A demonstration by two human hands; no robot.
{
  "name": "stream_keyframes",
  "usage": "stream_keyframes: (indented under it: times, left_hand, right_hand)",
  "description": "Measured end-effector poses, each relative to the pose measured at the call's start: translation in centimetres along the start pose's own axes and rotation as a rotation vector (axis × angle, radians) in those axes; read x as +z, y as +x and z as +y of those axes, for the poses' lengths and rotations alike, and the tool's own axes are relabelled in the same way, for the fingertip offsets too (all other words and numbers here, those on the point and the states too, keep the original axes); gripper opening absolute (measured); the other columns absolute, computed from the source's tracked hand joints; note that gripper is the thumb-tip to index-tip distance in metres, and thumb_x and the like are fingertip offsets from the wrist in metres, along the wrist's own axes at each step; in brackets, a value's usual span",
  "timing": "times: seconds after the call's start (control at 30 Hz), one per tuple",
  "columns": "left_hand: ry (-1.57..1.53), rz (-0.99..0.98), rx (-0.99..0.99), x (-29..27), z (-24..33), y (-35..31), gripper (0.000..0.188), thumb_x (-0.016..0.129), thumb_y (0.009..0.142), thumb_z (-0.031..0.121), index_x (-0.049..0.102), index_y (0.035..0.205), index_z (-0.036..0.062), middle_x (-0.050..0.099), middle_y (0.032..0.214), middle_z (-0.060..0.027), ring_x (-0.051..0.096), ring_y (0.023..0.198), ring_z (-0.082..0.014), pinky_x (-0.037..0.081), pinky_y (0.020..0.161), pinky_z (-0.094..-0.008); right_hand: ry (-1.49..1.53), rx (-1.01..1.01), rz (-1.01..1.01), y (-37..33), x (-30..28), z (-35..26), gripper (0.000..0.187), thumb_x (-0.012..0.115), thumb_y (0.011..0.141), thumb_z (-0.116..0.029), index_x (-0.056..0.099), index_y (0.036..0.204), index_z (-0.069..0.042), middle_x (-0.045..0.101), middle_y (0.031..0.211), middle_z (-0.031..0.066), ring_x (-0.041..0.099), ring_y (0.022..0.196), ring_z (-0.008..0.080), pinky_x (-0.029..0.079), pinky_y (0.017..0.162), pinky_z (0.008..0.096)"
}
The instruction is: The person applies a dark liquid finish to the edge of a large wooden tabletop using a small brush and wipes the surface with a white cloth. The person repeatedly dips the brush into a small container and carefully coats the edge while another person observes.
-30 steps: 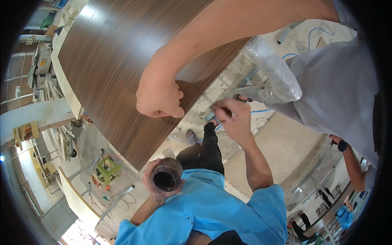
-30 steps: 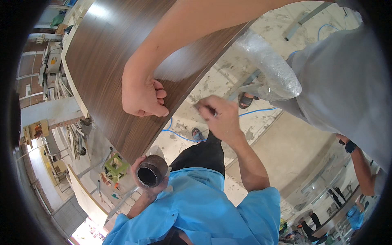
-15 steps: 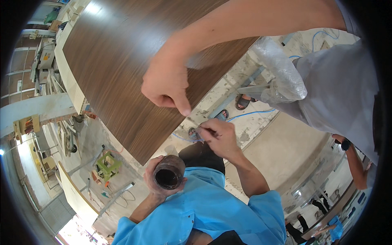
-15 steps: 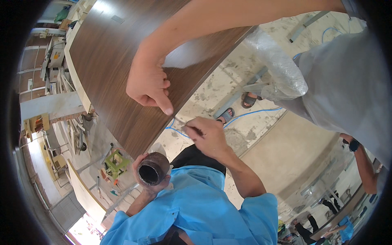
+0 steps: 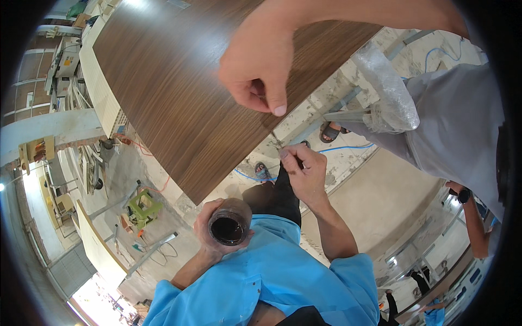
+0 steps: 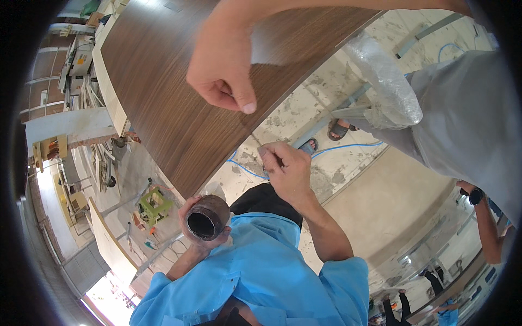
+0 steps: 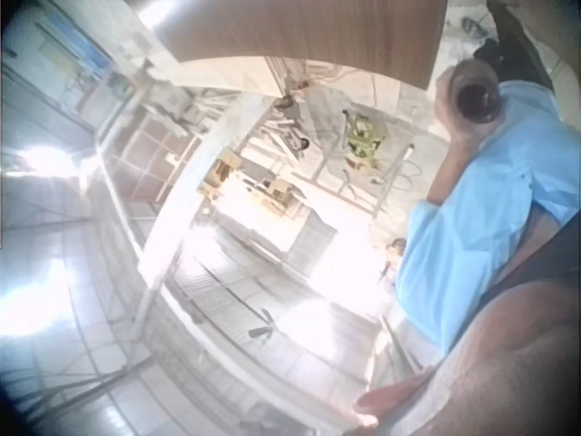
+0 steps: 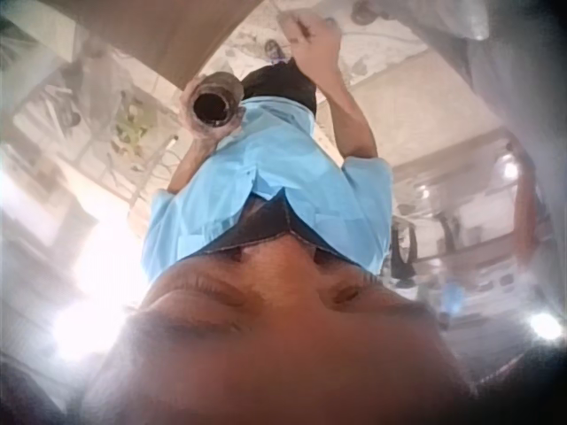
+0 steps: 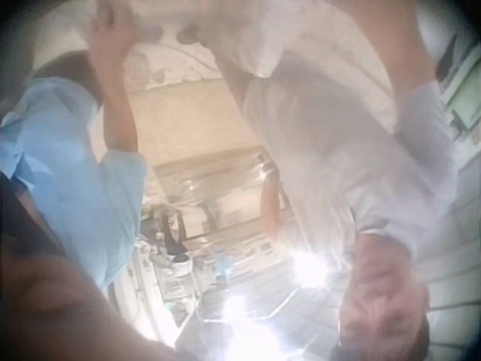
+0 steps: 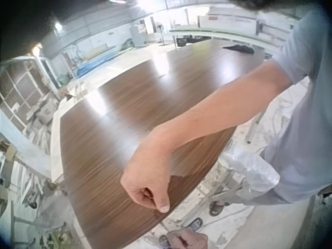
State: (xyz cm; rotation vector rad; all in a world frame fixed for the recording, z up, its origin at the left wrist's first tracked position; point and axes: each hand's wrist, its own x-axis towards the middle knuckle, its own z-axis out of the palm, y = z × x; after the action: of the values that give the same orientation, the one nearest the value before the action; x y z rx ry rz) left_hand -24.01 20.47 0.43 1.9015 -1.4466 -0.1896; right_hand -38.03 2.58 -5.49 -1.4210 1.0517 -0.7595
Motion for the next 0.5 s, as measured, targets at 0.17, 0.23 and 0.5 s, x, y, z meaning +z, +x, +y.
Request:
stream_keyframes:
  times: [0.17,0.23,0.5]
  left_hand:
    - [-0.032,0.02,-0.029,-0.2,0.0,-0.5,0.094,0.094,0.052,0.042,0.049,0.122,-0.0009,0.064,0.098,-0.0134,0.069,0.076,-0.025,0.057,0.065,-0.0339]
    - [-0.067,0.042,-0.042,-0.3,0.0,-0.7,0.093,0.094,0.052,0.042,0.049,0.121,-0.0006,0.065,0.098,-0.0132,0.069,0.076,-0.025,0.057,0.065,-0.0339]
    - [-0.023,0.016,-0.054,-1.2,0.2,-1.1,0.092,0.094,0.052,0.041,0.049,0.121,0.0002,0.066,0.094,-0.0145,0.07,0.077,-0.0259,0.057,0.065,-0.034]
  right_hand:
    - [-0.113,-0.142,-0.194,-0.5,0.9,-0.5,0.008,0.067,0.085,-0.009,0.069,0.085,-0.002,0.067,0.074,0.0118,0.066,0.066,0.0217,0.049,0.06,0.0306]
    - [-0.018,-0.157,-0.217,-0.5,0.9,-0.6,0.008,0.067,0.085,-0.009,0.069,0.085,-0.002,0.068,0.075,0.012,0.066,0.066,0.0217,0.049,0.06,0.0304]
    - [-0.074,-0.082,-0.203,-1.5,1.9,-0.4,0.007,0.068,0.085,-0.008,0.068,0.084,-0.001,0.066,0.069,0.01,0.064,0.061,0.016,0.048,0.058,0.0289]
